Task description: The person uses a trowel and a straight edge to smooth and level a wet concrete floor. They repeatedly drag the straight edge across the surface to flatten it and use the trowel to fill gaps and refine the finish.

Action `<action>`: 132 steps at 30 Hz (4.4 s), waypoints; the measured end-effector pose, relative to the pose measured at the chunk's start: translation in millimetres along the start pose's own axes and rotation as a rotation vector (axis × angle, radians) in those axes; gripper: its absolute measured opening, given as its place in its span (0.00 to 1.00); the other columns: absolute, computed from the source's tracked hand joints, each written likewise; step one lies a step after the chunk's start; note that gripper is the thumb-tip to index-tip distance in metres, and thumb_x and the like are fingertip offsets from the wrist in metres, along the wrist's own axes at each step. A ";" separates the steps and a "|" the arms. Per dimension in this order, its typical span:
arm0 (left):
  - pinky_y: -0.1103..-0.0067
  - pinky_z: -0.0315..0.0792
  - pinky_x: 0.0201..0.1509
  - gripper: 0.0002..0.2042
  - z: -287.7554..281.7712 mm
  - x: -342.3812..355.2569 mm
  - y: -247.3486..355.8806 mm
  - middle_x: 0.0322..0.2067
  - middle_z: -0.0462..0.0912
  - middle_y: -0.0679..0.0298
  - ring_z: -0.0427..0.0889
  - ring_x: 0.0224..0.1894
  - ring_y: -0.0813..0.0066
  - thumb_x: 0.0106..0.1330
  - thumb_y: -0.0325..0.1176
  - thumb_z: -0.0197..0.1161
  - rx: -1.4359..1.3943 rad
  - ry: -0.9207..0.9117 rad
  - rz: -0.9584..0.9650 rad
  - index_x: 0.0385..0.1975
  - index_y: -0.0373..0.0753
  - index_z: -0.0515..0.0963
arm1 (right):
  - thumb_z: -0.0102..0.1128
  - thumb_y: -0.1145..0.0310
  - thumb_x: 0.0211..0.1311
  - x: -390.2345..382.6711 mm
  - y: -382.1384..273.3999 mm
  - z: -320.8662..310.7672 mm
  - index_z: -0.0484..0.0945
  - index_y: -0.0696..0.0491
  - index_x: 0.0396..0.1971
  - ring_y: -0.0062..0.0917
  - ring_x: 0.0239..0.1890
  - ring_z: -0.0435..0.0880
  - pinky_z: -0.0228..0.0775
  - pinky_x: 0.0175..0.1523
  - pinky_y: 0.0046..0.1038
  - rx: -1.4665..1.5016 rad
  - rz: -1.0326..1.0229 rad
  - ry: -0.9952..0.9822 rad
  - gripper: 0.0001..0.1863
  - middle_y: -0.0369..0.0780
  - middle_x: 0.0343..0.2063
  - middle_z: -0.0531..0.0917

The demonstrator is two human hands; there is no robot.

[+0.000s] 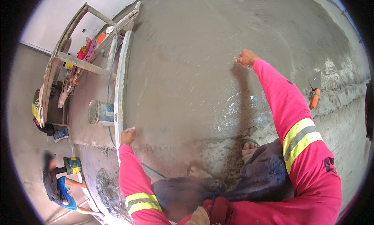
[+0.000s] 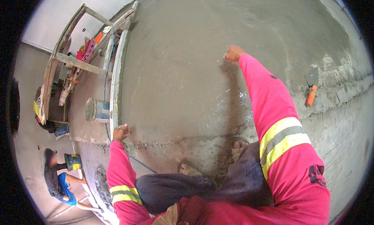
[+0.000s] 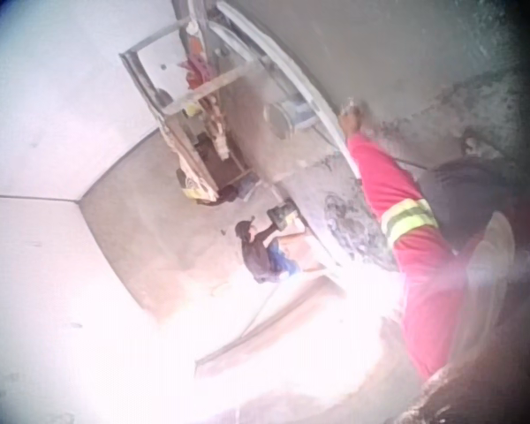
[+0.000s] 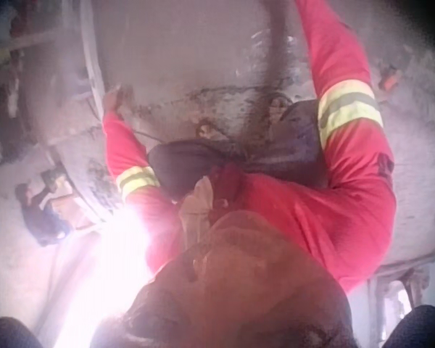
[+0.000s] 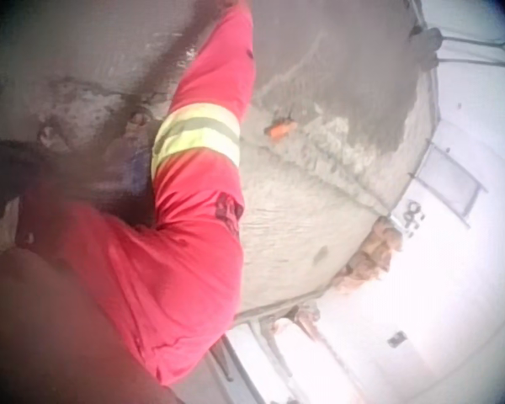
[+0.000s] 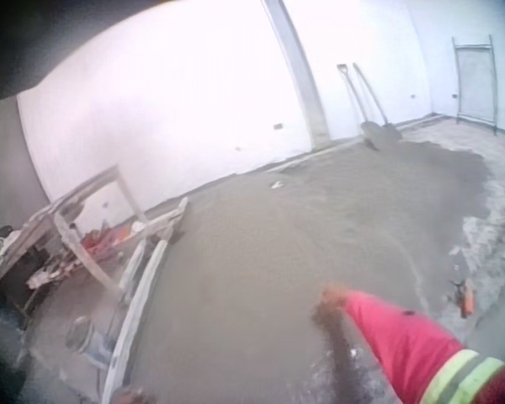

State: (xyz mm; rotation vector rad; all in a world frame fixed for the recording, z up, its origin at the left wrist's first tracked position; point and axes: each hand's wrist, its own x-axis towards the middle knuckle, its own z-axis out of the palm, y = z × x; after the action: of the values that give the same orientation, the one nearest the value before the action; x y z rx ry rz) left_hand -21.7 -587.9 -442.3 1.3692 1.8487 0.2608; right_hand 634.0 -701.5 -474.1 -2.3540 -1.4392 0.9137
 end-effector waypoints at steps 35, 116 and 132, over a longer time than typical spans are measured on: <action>0.87 0.60 0.18 0.17 37.2 -315.6 299.4 0.23 0.77 0.71 0.68 0.18 0.85 0.45 0.31 0.68 0.107 -1.407 1.532 0.36 0.61 0.85 | 0.60 0.59 0.52 43.1 -56.4 23.8 0.81 0.58 0.27 0.34 0.23 0.82 0.73 0.32 0.37 -0.070 -0.134 0.062 0.15 0.42 0.15 0.80; 0.68 0.69 0.56 0.26 9.0 25.6 21.5 0.47 0.80 0.55 0.78 0.51 0.59 0.51 0.52 0.68 0.409 -0.009 0.165 0.48 0.43 0.78 | 0.59 0.59 0.53 16.9 9.0 -8.0 0.79 0.54 0.40 0.27 0.29 0.83 0.77 0.32 0.33 0.109 0.032 -0.004 0.18 0.38 0.28 0.82; 0.73 0.74 0.43 0.24 4.3 25.9 17.2 0.32 0.84 0.59 0.83 0.32 0.71 0.53 0.49 0.68 0.340 -0.005 0.207 0.45 0.41 0.79 | 0.59 0.59 0.55 21.0 10.7 -9.2 0.78 0.55 0.41 0.27 0.29 0.82 0.77 0.33 0.32 0.119 0.036 -0.025 0.18 0.39 0.31 0.81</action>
State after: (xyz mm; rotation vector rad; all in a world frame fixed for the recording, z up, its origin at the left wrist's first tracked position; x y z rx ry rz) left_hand -8.9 -559.7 -447.3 1.7952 1.8046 0.0472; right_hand 654.1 -687.5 -480.3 -2.2964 -1.3166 1.0121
